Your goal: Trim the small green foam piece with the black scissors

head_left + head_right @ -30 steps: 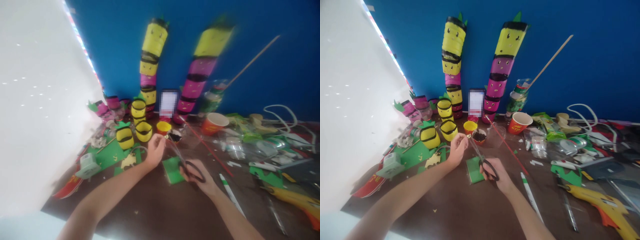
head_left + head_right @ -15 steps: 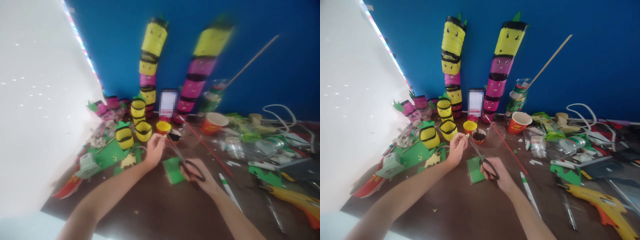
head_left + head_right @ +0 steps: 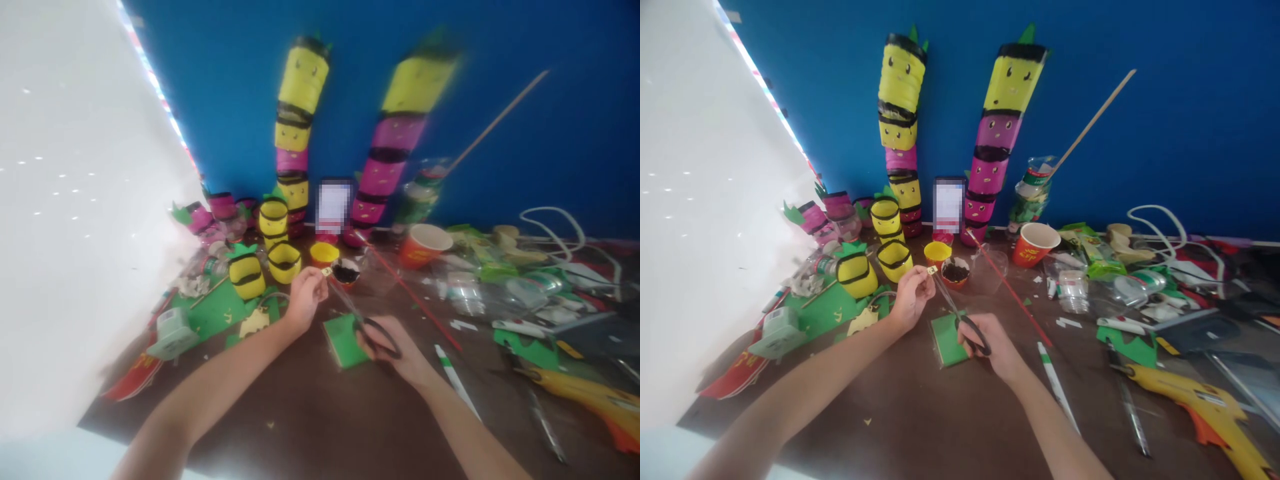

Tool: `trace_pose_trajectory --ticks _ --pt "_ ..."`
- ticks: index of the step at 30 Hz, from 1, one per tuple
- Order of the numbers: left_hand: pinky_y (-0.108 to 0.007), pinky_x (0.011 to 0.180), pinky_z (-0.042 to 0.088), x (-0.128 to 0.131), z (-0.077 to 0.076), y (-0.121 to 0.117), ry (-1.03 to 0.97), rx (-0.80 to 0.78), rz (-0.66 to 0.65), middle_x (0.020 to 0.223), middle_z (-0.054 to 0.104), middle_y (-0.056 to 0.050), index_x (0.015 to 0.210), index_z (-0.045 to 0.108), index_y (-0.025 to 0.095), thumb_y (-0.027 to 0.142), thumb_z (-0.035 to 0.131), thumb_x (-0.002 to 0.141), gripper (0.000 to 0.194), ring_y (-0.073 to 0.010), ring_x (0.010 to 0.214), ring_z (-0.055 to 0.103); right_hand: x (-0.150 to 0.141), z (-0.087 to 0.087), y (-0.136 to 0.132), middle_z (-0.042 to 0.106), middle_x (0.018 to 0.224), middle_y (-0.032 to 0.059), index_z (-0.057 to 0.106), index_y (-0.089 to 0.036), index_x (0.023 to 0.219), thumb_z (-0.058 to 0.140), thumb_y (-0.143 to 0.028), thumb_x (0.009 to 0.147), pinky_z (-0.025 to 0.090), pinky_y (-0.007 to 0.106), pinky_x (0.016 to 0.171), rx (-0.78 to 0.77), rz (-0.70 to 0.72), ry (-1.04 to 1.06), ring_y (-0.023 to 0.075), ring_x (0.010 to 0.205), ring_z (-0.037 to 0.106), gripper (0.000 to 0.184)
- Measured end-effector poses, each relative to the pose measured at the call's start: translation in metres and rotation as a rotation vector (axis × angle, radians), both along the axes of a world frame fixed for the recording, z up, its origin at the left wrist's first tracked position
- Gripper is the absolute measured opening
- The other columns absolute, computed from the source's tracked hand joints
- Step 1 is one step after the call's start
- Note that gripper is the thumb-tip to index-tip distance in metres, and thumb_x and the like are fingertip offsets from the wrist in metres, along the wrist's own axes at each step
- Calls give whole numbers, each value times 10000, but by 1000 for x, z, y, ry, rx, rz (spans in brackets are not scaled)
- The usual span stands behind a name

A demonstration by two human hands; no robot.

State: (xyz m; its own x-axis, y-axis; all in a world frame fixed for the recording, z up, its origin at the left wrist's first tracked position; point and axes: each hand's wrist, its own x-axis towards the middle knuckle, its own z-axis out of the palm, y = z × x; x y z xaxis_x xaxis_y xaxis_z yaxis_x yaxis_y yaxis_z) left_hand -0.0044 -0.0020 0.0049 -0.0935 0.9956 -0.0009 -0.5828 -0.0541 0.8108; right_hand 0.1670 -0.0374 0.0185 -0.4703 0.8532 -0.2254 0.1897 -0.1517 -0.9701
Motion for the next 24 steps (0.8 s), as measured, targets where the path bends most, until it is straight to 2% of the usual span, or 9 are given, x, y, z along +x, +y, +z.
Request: trace_pose_trajectory --ticks 4,7,13,24 --pt "-191 453 255 0 -2 -4 7 33 -149 470 407 63 641 467 157 238 581 702 152 -50 438 370 -2 0 0 493 459 6 577 -165 557 548 -696 633 290 223 419 8 -21 10 103 435 411 537" --pt "-184 447 243 0 -4 -5 48 43 -200 478 390 69 648 485 149 245 602 701 161 -39 433 353 -5 3 -1 489 456 5 566 -161 539 560 -677 633 273 225 422 4 -41 11 100 431 401 524" --pt "-177 441 244 0 -7 -6 142 26 -163 483 406 70 644 494 147 291 633 685 204 -32 428 349 -8 8 -1 482 459 3 547 -149 523 554 -643 644 271 226 440 34 -48 -35 100 441 402 509" --pt "-170 440 260 0 -6 -7 208 26 -164 485 417 70 643 494 147 296 620 694 202 -31 429 357 -8 3 -3 455 472 -18 531 -151 539 584 -634 641 244 219 445 -10 -70 4 87 456 375 496"
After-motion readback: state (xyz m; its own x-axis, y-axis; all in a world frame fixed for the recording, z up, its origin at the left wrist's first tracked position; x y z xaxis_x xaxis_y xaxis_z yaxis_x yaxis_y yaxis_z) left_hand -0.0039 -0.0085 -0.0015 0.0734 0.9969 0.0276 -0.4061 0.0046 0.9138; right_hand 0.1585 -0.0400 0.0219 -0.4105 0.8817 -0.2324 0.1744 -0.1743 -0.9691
